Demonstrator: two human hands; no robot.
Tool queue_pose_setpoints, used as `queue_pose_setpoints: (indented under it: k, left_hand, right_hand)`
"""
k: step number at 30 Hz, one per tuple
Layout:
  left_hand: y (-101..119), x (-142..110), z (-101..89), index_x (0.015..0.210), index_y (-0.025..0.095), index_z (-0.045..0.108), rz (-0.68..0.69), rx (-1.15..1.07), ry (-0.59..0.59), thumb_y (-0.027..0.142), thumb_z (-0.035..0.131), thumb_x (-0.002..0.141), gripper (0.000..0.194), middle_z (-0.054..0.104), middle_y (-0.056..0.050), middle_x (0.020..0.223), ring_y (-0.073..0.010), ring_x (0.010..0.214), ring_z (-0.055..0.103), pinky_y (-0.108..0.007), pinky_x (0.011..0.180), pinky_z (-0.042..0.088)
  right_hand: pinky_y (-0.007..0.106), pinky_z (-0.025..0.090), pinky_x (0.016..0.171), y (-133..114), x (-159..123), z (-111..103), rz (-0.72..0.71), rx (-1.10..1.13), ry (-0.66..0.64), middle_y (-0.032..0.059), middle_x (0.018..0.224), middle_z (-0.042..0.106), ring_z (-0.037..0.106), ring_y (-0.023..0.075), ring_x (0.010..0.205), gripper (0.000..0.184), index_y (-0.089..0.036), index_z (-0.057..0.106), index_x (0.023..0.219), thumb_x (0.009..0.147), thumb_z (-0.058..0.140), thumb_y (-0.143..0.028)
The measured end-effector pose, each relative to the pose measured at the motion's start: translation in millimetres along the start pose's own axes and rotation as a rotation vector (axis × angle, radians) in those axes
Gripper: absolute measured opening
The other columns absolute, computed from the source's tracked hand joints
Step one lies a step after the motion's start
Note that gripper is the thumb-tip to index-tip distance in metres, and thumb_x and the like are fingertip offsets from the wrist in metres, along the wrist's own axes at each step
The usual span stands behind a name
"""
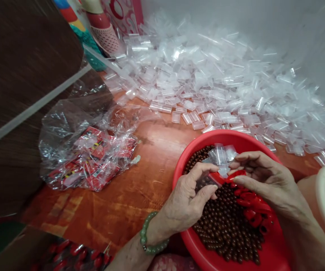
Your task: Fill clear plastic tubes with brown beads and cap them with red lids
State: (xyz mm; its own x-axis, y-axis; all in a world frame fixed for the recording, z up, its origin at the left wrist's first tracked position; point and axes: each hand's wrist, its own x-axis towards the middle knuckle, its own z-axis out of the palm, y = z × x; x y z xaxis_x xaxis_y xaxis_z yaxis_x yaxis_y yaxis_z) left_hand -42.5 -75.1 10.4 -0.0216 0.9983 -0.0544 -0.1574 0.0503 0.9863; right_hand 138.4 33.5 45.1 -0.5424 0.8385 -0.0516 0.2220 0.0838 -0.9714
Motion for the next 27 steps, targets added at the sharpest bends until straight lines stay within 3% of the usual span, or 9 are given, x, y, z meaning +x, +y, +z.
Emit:
queue_pose_setpoints:
  k: [3, 7, 9, 14, 19, 22, 27]
  left_hand:
    - [0.7, -0.3, -0.1, 0.125, 0.024, 0.053, 0.015, 0.052, -0.031, 0.023, 0.051, 0.096, 0.029, 0.06, 0.003, 0.075, -0.0101, 0.07, 0.058, -0.022, 0.068, 0.046]
    - [1.6, -0.2, -0.3, 0.136, 0.027, 0.042, 0.003, 0.026, -0.032, 0.023, 0.049, 0.097, 0.039, 0.066, -0.001, 0.095, -0.0106, 0.078, 0.062, -0.025, 0.077, 0.051]
    - [1.7, -0.3, -0.3, 0.142, 0.027, 0.034, -0.005, -0.01, 0.0, 0.022, 0.049, 0.097, 0.048, 0.065, -0.003, 0.108, -0.0119, 0.086, 0.064, -0.027, 0.084, 0.052]
    - [-0.6, -0.7, 0.9, 0.149, 0.024, 0.026, -0.079, -0.108, 0.046, 0.028, 0.049, 0.098, 0.056, 0.065, -0.004, 0.102, -0.0133, 0.08, 0.065, -0.029, 0.08, 0.055]
    - [-3.1, 0.9, 2.6, 0.149, 0.022, 0.03, -0.06, -0.127, 0.086, 0.023, 0.052, 0.096, 0.057, 0.064, -0.008, 0.125, -0.018, 0.112, 0.063, -0.036, 0.107, 0.046]
    - [-1.8, 2.2, 2.5, 0.15, 0.02, 0.03, -0.053, -0.139, 0.064, 0.021, 0.053, 0.095, 0.059, 0.065, -0.008, 0.126, -0.0183, 0.116, 0.061, -0.036, 0.109, 0.044]
    - [4.0, 3.6, 0.1, 0.149, 0.022, 0.031, -0.053, -0.196, 0.005, 0.019, 0.053, 0.094, 0.059, 0.064, -0.007, 0.129, -0.0186, 0.117, 0.062, -0.036, 0.108, 0.046]
  right_hand:
    - [0.016, 0.056, 0.057, 2.0, 0.1, 10.1, -0.051, -0.075, 0.081, -0.0014, 0.085, 0.073, 0.068, 0.0101, 0.065, 0.028, -0.025, 0.068, 0.098, 0.075, 0.084, -0.03]
    - [0.023, 0.06, 0.072, 2.1, -4.2, 28.1, -0.298, -0.279, 0.034, -0.0006, 0.09, 0.076, 0.072, 0.014, 0.078, 0.016, -0.026, 0.07, 0.103, 0.087, 0.072, -0.026]
    - [0.028, 0.06, 0.082, 2.2, -8.2, 34.0, -0.403, -0.429, -0.012, 0.0038, 0.105, 0.076, 0.073, 0.0179, 0.092, 0.027, -0.026, 0.065, 0.117, 0.091, 0.067, -0.028]
    - [0.04, 0.059, 0.091, 6.5, -16.0, 43.7, -0.501, -0.733, -0.095, 0.0207, 0.13, 0.063, 0.066, 0.0279, 0.113, 0.072, -0.012, 0.037, 0.145, 0.089, 0.064, -0.049]
    - [0.051, 0.057, 0.087, 11.7, -13.8, 58.6, -0.606, -0.972, -0.008, 0.0262, 0.123, 0.06, 0.062, 0.0347, 0.107, 0.069, -0.002, 0.033, 0.143, 0.088, 0.059, -0.034]
    - [0.049, 0.056, 0.08, 11.5, -9.4, 63.3, -0.684, -1.026, 0.056, 0.0252, 0.114, 0.062, 0.063, 0.0339, 0.098, 0.065, -0.001, 0.034, 0.141, 0.084, 0.054, -0.026]
    - [0.044, 0.054, 0.072, 10.6, -2.5, 58.4, -0.787, -1.001, 0.038, 0.018, 0.101, 0.064, 0.063, 0.0301, 0.086, 0.068, -0.006, 0.032, 0.144, 0.084, 0.053, -0.029]
